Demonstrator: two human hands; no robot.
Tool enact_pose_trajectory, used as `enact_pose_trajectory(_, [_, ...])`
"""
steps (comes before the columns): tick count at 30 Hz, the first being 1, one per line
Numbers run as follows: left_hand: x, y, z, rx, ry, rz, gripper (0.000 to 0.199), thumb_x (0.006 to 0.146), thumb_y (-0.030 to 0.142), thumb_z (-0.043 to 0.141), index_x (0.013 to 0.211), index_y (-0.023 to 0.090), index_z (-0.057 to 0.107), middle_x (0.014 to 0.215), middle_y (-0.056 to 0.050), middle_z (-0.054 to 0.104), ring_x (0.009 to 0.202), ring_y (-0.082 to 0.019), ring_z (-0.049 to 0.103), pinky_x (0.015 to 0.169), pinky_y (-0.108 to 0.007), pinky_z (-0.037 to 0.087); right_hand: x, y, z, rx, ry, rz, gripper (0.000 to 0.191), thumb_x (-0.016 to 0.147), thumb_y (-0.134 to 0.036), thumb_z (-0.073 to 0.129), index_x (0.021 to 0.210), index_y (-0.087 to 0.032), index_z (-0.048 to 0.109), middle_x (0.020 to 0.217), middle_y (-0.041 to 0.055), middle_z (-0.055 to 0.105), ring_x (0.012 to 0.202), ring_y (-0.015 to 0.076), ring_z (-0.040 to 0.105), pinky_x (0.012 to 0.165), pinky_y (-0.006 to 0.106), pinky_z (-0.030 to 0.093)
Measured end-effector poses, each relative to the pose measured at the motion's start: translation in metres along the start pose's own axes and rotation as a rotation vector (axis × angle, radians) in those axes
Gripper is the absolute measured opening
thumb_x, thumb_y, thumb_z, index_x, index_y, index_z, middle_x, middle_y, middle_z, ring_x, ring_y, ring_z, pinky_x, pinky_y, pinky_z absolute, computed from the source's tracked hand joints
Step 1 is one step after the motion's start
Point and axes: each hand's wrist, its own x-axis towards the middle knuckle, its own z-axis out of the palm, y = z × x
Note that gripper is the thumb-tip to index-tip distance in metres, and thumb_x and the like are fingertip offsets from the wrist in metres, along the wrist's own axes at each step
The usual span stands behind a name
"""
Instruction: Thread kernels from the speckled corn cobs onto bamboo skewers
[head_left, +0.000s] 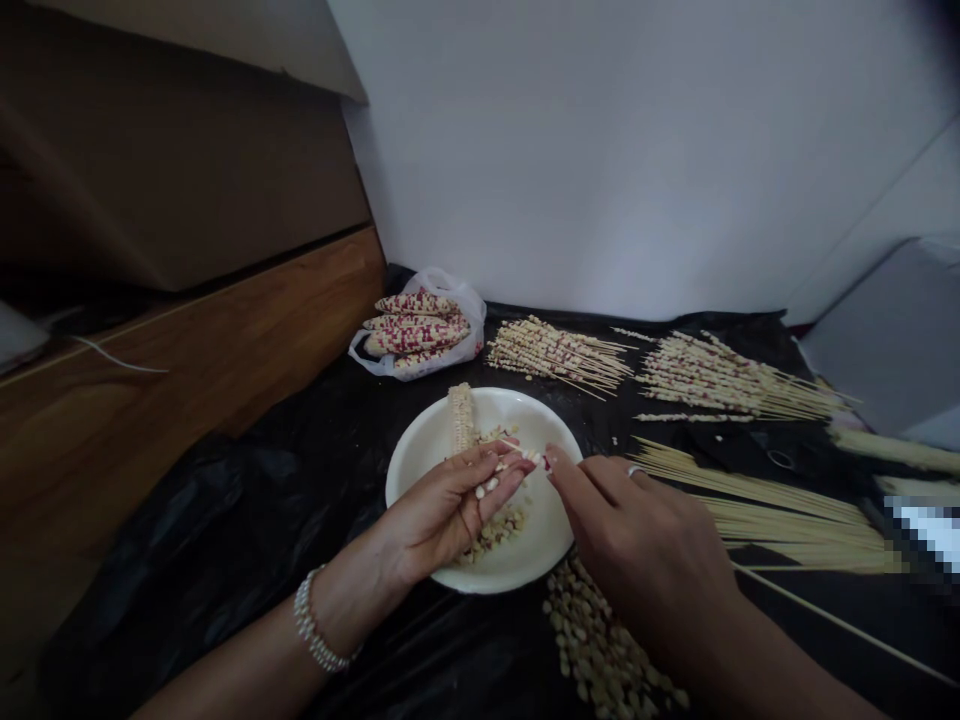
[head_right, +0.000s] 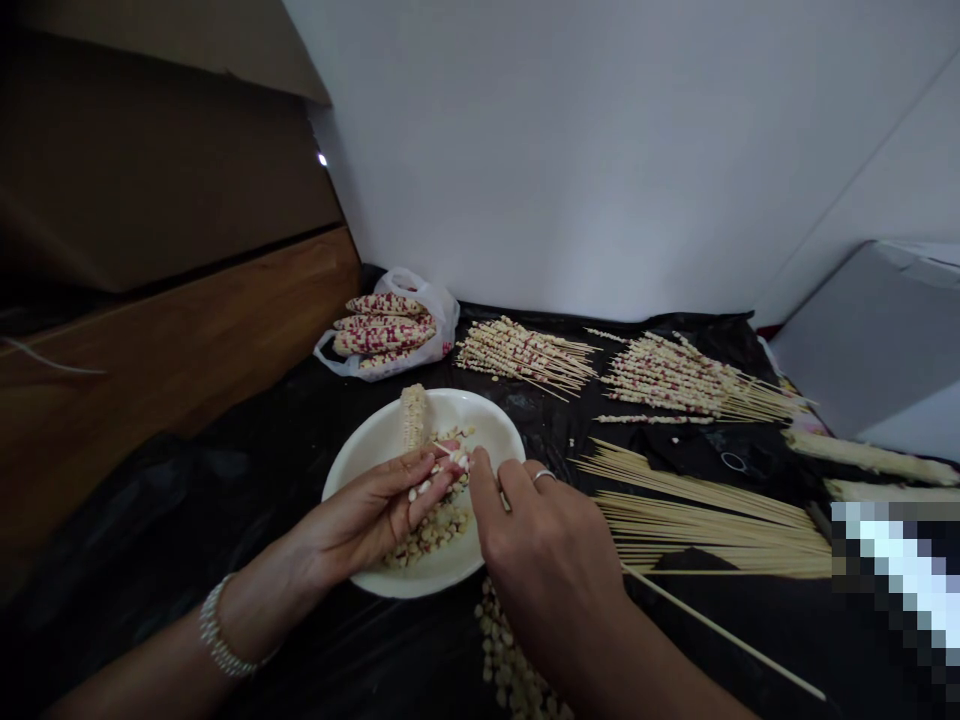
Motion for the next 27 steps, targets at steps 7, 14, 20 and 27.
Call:
enact_pose_trajectory(7, [0.000, 0.004, 0.002, 0.011, 0.021, -0.051, 0.015, 0.086, 0.004, 0.057, 0.097, 0.008, 0.067, 0.074, -0.004, 0.066, 0.058, -0.004, 0.062, 0.055, -0.010, 0.050, 0.000, 0.001, -0.001, 0.011, 0.001, -0.019, 0.040, 0.075, -0.009, 0.061, 0.114, -0.008, 0.065, 0.073, 0.0034, 0.061, 0.057, 0.0193, 0.057, 0.049, 0.031, 0.036])
enact_pose_trajectory(14, [-0.004, -0.002, 0.002, 0.109, -0.030, -0.059, 0.019, 0.080, 0.000, 0.063, 0.095, 0.007, 0.072, 0.087, -0.007, 0.071, 0.078, -0.008, 0.067, 0.077, -0.014, 0.051, -0.001, 0.004, 0.000, -0.019, 0.019, -0.009, 0.034, 0.080, -0.010, 0.057, 0.113, -0.009, 0.066, 0.070, 0.0020, 0.058, 0.056, 0.0181, 0.054, 0.050, 0.030, 0.033])
enact_pose_trajectory(20, [-0.011, 0.000, 0.000, 0.209, -0.160, -0.184, 0.021, 0.075, 0.005, 0.071, 0.096, 0.008, 0.072, 0.086, -0.007, 0.072, 0.078, -0.009, 0.068, 0.076, -0.015, 0.050, -0.001, 0.008, -0.001, -0.053, -0.001, 0.017, 0.031, 0.085, -0.014, 0.054, 0.113, -0.012, 0.065, 0.071, 0.0011, 0.058, 0.058, 0.0177, 0.053, 0.051, 0.030, 0.030])
enact_pose_trajectory(27, [-0.007, 0.031, 0.005, 0.026, 0.043, 0.135, 0.019, 0.087, -0.001, 0.051, 0.094, 0.008, 0.067, 0.082, -0.007, 0.069, 0.069, -0.007, 0.067, 0.063, -0.013, 0.054, -0.002, 0.010, -0.001, -0.082, 0.018, 0.024, 0.029, 0.088, -0.016, 0.055, 0.116, -0.014, 0.064, 0.074, 0.0002, 0.059, 0.061, 0.0159, 0.053, 0.054, 0.030, 0.029])
